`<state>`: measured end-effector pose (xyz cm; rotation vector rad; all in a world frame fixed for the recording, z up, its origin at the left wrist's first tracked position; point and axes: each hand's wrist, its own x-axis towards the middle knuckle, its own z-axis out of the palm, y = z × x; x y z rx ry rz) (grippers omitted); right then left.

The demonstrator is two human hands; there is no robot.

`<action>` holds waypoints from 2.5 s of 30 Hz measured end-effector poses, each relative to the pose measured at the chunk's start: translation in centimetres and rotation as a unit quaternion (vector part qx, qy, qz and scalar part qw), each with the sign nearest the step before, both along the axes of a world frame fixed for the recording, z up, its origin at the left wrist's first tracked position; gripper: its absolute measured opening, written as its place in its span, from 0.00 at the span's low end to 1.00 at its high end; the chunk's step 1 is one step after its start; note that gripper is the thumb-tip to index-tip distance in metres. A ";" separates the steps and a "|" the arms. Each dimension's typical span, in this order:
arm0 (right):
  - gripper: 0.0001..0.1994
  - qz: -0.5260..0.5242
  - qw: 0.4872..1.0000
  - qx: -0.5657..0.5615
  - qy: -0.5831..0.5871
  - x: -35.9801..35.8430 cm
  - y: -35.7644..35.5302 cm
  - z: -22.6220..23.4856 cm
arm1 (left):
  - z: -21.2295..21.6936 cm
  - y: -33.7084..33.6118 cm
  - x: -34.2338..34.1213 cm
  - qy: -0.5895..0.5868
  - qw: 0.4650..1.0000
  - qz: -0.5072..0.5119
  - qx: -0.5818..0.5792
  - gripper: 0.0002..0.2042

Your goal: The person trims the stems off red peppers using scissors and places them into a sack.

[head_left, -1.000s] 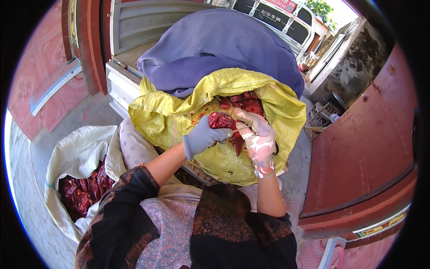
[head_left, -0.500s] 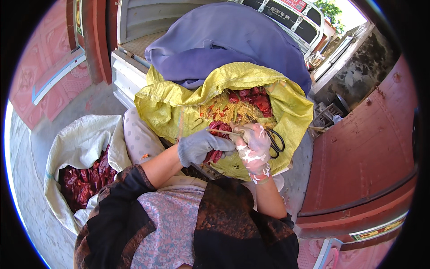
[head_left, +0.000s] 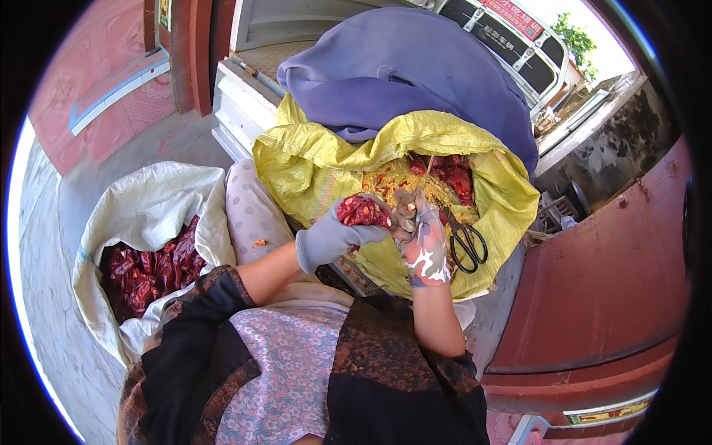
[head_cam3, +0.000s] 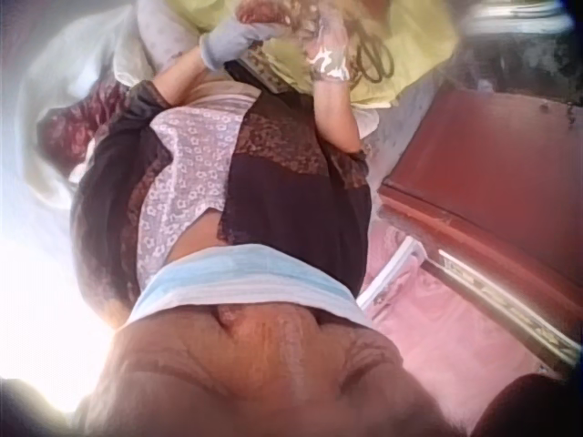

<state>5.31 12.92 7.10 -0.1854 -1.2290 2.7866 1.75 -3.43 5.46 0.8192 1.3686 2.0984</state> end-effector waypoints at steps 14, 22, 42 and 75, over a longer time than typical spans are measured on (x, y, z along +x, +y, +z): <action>0.07 -0.083 0.630 0.772 0.002 -0.2 3.5 -0.4 | -16.4 -30.8 -0.3 0.137 0.660 0.438 -0.595 0.17; 0.14 -0.128 0.447 0.885 0.023 -9.1 11.0 -0.5 | -23.8 -39.3 0.4 0.062 0.496 0.448 -0.741 0.22; 0.11 -0.009 0.817 0.570 -0.086 -3.4 11.4 4.4 | -19.5 -38.6 -0.3 -0.098 0.471 0.207 -0.852 0.51; 0.17 -0.069 0.349 0.911 -0.209 5.6 14.0 -0.1 | -1.9 3.2 -1.7 0.136 0.984 -0.067 -0.099 0.13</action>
